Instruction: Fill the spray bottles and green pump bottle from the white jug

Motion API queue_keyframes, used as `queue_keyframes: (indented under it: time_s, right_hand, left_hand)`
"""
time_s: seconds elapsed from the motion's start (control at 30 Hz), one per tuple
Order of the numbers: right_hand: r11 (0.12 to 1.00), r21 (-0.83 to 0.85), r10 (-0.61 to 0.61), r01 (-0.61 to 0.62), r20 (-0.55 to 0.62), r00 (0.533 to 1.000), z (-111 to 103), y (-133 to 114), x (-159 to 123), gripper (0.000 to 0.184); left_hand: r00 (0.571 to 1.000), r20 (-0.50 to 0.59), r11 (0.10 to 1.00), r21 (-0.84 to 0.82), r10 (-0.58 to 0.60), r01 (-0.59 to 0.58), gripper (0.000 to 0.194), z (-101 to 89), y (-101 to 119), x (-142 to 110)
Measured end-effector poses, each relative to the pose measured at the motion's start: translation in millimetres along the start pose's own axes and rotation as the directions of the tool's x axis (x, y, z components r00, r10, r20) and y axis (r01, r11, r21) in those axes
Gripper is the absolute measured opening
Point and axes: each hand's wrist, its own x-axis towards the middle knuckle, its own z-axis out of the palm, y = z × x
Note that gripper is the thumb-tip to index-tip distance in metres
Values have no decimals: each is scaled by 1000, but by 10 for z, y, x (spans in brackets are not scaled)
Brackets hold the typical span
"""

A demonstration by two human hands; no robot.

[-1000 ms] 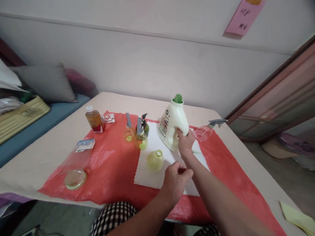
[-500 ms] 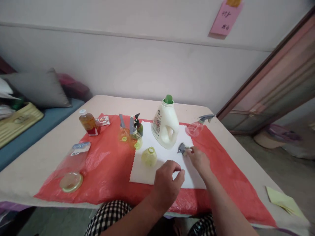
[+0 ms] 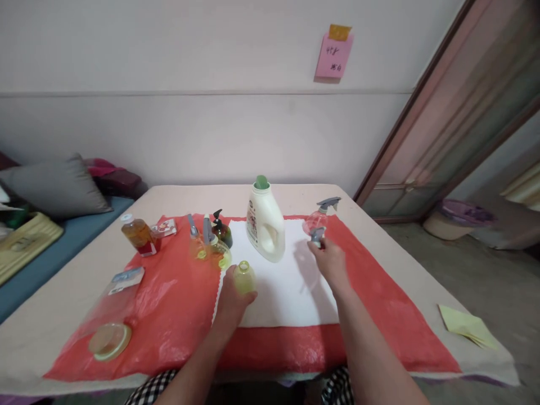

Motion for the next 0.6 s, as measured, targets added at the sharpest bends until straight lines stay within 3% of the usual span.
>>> queue_keyframes:
  time_s: [0.1,0.17,0.23,0.27,0.4,0.5,0.6]
  right_hand:
    - [927,373,16,39,-142,990,-212,-182,-132,44]
    - [659,740,55,135,-226,973,-320,-319,-241,37]
    - [436,871,51,226,-275,960,-412,-450,-338,31]
    - [410,874,23,260,-295,955,-453,-507,-378,29]
    - [471,817,-113,333,-318,941,-564,-645,-480,19]
    - [495,792,-172,356,-312,934,-573,-662,-509,15]
    - [475,803,-257,360,-265,929,-542,-641,-517,14]
  left_hand:
    - [998,58,999,31,17,-19,63,66,107,-16]
    - [996,88,998,47,31,-35,62,120,202,-60]
    - [992,113,996,62,62,-69,63,177,282,-120]
    - [990,116,993,72,80,-88,64,205,312,-149]
    - [985,101,982,114,142,-153,63,284,378,-221]
    - [974,97,968,129,203,-215,57,314,403,-227]
    - [967,51,960,118,250,-254,64,330,450,-233]
